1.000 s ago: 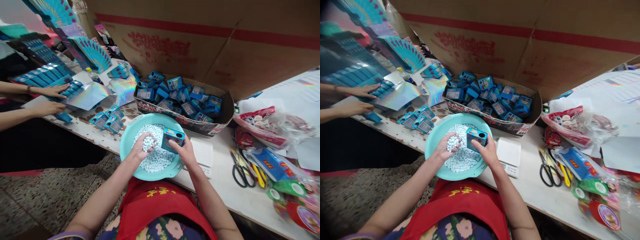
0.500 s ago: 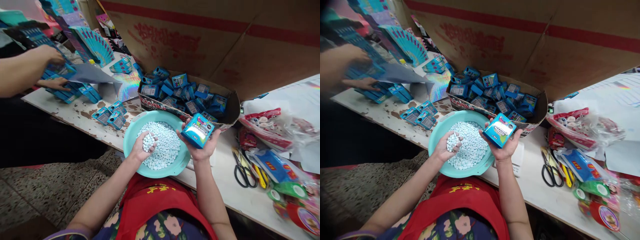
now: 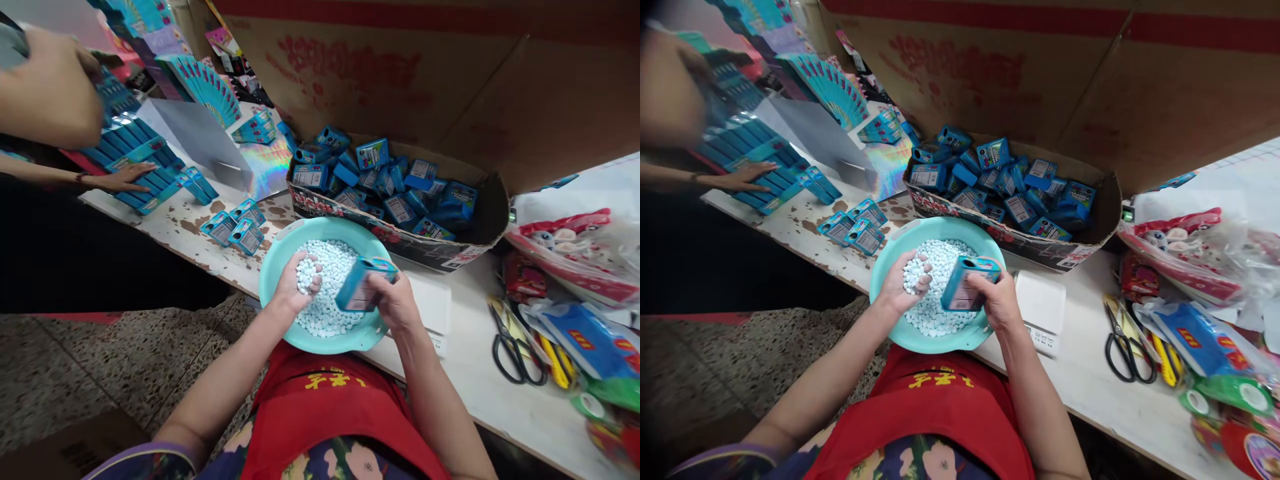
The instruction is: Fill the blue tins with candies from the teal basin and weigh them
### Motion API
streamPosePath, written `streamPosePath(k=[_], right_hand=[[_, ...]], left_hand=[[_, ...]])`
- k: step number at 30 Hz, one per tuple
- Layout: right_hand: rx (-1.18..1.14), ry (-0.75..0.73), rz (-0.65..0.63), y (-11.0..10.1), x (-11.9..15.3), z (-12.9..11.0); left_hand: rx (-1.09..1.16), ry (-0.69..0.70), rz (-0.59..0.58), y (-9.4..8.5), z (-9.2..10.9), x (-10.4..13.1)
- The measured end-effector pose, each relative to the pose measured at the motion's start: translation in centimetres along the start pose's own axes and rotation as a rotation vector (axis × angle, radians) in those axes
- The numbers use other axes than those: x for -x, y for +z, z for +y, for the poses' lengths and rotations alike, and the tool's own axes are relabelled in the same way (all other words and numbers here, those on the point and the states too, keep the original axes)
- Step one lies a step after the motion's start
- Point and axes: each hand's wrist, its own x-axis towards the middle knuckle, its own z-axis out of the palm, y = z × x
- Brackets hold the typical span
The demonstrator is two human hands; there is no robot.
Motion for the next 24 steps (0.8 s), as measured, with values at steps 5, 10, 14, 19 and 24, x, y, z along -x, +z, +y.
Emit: streamPosePath(k=[5,10,14,19,24], right_hand=[[0.550,-0.318,-0.030,1.9,1.2,1.5],[0.682,-0.477,-0.048,3.1,1.8,1.8],[0.737,-0.486,-0.035,3.0,1.7,1.7],[0.780,-0.481,-0.054,2.9,1.9,1.7],[0.754,-0.464,-0.044,2.9,2.1,1.5]], left_hand=[[-0.011,0.233,-0.092,2.9,0.4,1.2],[-0.051,0.498,-0.032,4.1,-0.7,0.5],[-0.125,0.542,-0.027,3.6,-1.2,-0.2],[-0.211,0.613,-0.011,3.6,-1.5,-0.2],[-0.274,0.618,0.000,3.7,-1.8,0.0]])
